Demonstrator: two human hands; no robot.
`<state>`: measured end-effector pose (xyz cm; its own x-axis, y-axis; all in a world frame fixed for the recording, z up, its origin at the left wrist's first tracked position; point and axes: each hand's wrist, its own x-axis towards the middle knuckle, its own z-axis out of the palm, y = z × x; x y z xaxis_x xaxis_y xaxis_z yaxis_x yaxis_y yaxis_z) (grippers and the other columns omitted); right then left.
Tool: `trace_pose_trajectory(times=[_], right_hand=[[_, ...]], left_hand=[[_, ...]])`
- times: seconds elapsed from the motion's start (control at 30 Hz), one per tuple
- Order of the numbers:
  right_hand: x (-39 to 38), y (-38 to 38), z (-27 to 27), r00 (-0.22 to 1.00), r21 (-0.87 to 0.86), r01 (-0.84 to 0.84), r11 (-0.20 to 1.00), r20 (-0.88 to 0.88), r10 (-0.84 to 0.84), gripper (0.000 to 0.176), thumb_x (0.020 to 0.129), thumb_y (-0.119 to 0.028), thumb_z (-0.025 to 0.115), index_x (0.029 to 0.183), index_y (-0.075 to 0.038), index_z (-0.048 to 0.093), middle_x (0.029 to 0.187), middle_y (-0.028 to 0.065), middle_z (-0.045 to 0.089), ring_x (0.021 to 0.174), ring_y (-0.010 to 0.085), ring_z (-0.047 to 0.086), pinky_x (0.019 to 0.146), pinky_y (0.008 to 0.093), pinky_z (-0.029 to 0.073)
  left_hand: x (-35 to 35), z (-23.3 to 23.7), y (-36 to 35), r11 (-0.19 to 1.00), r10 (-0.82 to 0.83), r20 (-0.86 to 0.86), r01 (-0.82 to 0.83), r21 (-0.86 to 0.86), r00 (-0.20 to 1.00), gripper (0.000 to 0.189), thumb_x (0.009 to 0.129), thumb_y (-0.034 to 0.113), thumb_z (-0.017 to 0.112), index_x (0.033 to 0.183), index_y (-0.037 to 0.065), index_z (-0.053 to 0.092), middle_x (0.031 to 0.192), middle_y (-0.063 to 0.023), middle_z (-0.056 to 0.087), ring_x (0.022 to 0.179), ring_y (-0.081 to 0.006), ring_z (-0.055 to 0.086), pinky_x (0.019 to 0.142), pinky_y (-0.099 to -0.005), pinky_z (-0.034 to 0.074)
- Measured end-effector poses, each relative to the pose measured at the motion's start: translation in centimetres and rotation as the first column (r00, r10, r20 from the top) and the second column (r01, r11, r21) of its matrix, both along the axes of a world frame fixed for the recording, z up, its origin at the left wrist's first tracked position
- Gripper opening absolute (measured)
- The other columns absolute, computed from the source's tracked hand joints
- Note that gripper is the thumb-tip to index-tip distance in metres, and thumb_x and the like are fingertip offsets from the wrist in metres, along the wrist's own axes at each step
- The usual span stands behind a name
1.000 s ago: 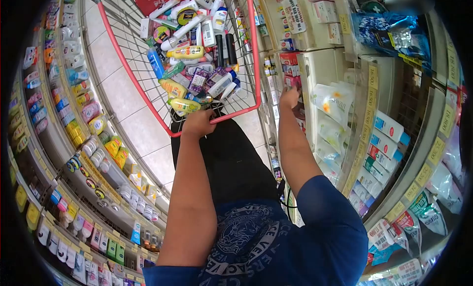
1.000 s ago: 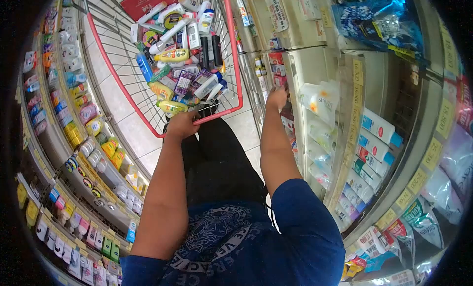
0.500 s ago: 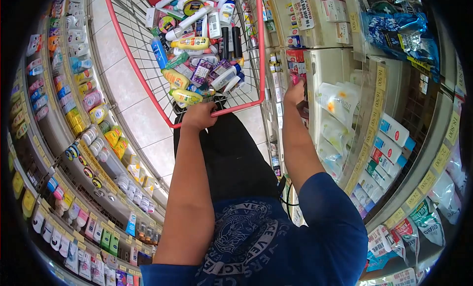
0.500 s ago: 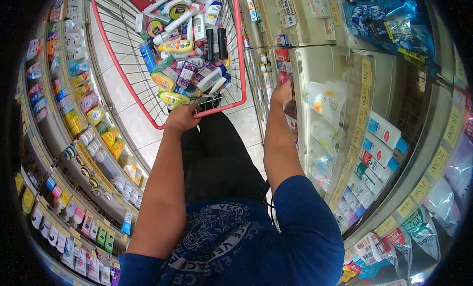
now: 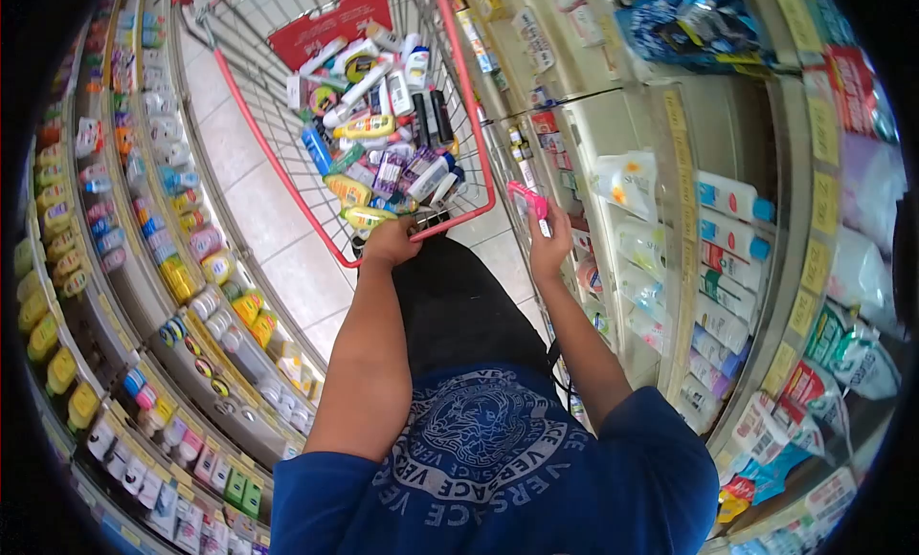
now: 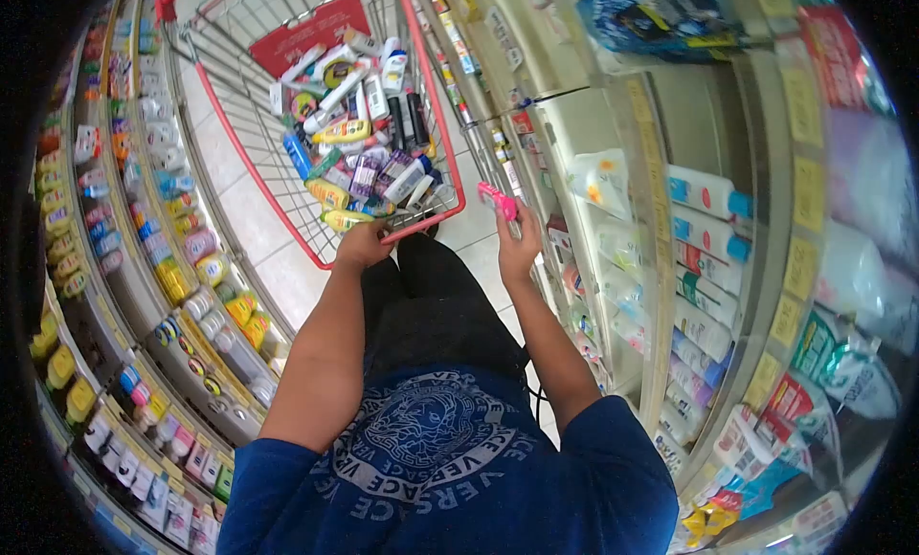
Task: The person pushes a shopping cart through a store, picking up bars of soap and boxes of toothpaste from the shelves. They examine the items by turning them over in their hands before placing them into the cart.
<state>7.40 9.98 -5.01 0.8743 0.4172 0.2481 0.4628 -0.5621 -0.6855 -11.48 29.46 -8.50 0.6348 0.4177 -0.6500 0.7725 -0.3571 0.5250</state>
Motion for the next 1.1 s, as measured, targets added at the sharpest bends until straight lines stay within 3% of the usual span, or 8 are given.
trace_pose_trajectory(times=[0.03,0.07,0.3,0.53,0.7,0.77,0.83,1.1], right_hand=[[-0.3,0.1,1.4,0.995,0.145,0.052,0.988,-0.092,-0.039,0.030,0.070,-0.004,0.073,0.097,-0.001,0.063,0.090,0.0133,0.061,0.078,0.0228,0.061,0.068,0.0304,0.049],[-0.5,0.0,2.7,0.999,0.127,0.039,0.991,0.012,-0.041,0.026,0.066,-0.001,0.075,0.090,0.001,0.064,0.088,0.0132,0.062,0.076,0.0211,0.061,0.069,0.0278,0.049],[-1.7,0.7,13.6,0.993,0.332,-0.092,0.939,0.103,0.061,0.019,0.062,0.004,0.075,0.078,0.001,0.065,0.089,0.0138,0.062,0.077,0.0185,0.062,0.069,0.0266,0.051],[-3.1,0.4,24.3,0.879,0.252,-0.297,0.921,0.449,0.160,0.024,0.059,0.004,0.076,0.079,0.001,0.063,0.086,0.0154,0.061,0.073,0.0232,0.063,0.064,0.0281,0.052],[-4.7,-0.4,27.5,0.878,0.322,-0.306,0.896,0.460,0.134,0.023,0.058,0.003,0.077,0.075,0.000,0.062,0.089,0.0152,0.061,0.072,0.0244,0.062,0.063,0.0302,0.051],[-5.1,-0.5,28.2,0.893,0.384,-0.291,0.876,0.437,0.106,0.021,0.058,0.002,0.077,0.074,-0.001,0.063,0.091,0.0150,0.061,0.074,0.0250,0.062,0.064,0.0307,0.050],[-5.3,-0.8,28.9,0.899,0.393,-0.351,0.850,0.395,0.189,0.020,0.060,0.002,0.076,0.075,0.000,0.063,0.092,0.0151,0.060,0.077,0.0257,0.061,0.065,0.0311,0.050],[-5.9,-1.9,30.0,0.853,0.413,-0.436,0.799,0.474,0.220,0.022,0.062,-0.001,0.076,0.080,0.000,0.064,0.097,0.0168,0.059,0.081,0.0285,0.060,0.067,0.0330,0.049]], left_hand=[[0.1,-0.1,0.0,1.000,-0.022,0.013,0.022,0.014,1.000,0.029,0.068,0.027,0.063,0.094,0.013,0.064,0.080,-0.0119,0.065,0.078,-0.0284,0.063,0.070,-0.0373,0.049],[0.1,0.2,0.0,1.000,-0.013,0.012,0.013,0.021,1.000,0.029,0.068,0.027,0.063,0.093,0.012,0.064,0.080,-0.0122,0.065,0.077,-0.0283,0.063,0.070,-0.0372,0.049],[-0.2,-0.7,-0.1,0.999,-0.038,0.097,0.035,0.033,0.995,0.028,0.067,0.027,0.064,0.090,0.011,0.064,0.079,-0.0135,0.065,0.077,-0.0292,0.063,0.071,-0.0378,0.049],[-0.5,-1.7,0.3,0.990,-0.138,0.185,0.142,-0.009,0.973,0.030,0.069,0.021,0.061,0.094,0.006,0.062,0.083,-0.0162,0.064,0.079,-0.0301,0.063,0.072,-0.0360,0.049],[-0.8,-1.4,0.3,0.968,-0.249,0.157,0.243,0.060,0.956,0.030,0.073,0.023,0.059,0.098,0.005,0.061,0.085,-0.0191,0.064,0.081,-0.0321,0.063,0.073,-0.0379,0.049],[-1.2,-1.7,0.3,0.971,-0.238,0.243,0.226,0.076,0.940,0.032,0.075,0.024,0.059,0.100,0.006,0.060,0.084,-0.0198,0.063,0.080,-0.0327,0.063,0.072,-0.0388,0.049],[-1.4,-1.2,0.2,0.959,-0.283,0.232,0.270,0.086,0.931,0.033,0.075,0.025,0.058,0.103,0.007,0.058,0.083,-0.0193,0.063,0.079,-0.0332,0.063,0.071,-0.0394,0.049],[-1.5,-2.8,0.2,0.970,-0.234,0.193,0.216,0.108,0.953,0.038,0.073,0.025,0.061,0.108,0.011,0.055,0.084,-0.0157,0.064,0.078,-0.0332,0.062,0.068,-0.0411,0.048]])
